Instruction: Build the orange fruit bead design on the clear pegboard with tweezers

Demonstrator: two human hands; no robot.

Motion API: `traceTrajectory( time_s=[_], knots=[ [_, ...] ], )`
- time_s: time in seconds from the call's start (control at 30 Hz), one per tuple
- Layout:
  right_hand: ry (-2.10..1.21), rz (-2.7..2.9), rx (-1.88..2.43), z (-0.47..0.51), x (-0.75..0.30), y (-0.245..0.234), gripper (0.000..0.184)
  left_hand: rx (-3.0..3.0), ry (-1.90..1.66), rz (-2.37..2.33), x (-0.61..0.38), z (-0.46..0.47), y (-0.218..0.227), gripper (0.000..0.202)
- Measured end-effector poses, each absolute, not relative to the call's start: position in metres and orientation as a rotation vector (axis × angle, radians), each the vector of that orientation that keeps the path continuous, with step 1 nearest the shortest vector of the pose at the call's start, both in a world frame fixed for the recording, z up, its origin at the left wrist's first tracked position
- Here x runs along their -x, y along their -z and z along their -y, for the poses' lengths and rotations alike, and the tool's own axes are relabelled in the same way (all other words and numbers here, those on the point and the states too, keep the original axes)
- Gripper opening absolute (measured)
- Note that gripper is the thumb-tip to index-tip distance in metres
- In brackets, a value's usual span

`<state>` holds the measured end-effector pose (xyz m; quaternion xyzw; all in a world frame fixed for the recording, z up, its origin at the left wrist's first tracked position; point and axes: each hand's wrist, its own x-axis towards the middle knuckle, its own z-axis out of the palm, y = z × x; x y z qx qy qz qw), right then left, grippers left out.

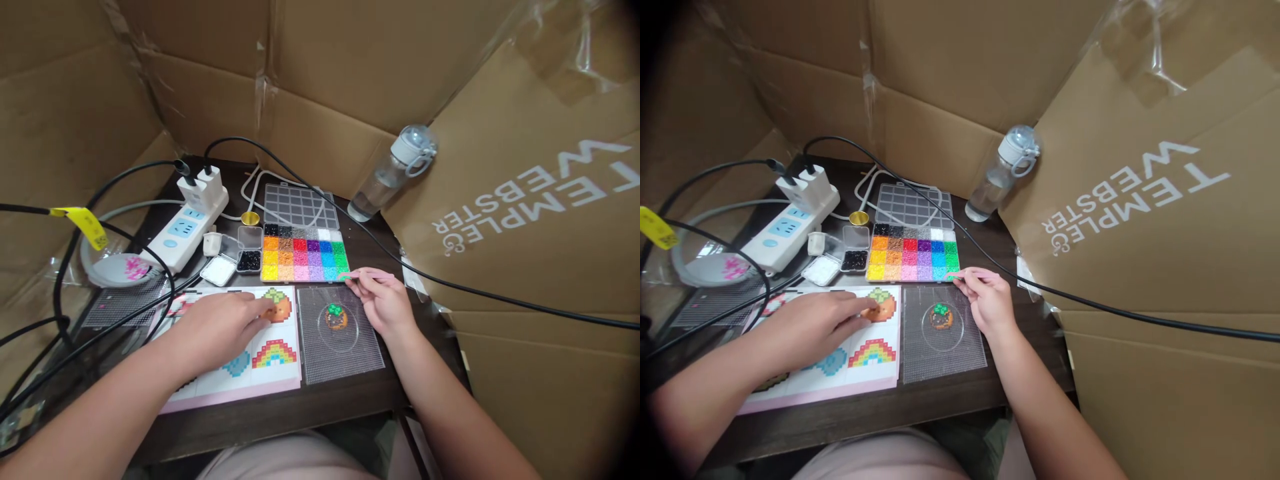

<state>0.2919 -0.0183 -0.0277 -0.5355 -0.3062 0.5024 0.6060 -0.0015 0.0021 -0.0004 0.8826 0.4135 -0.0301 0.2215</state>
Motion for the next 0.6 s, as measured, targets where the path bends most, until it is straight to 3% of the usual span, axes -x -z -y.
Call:
traceTrajectory(
  time_s=[0.4,0.6],
  knots=[
    [-0.957,0.891,1.152,0.015,-0.289,0.019,0.011,-2.556,-0.035,-1.091,0.003,-0.002,0.006,0.036],
    [-0.983,0.869,1.109,0.002,-0.297,0.018,0.012,-2.502,-0.469,-1.152,0.003,-0.004,0.008,0.025]
  ],
)
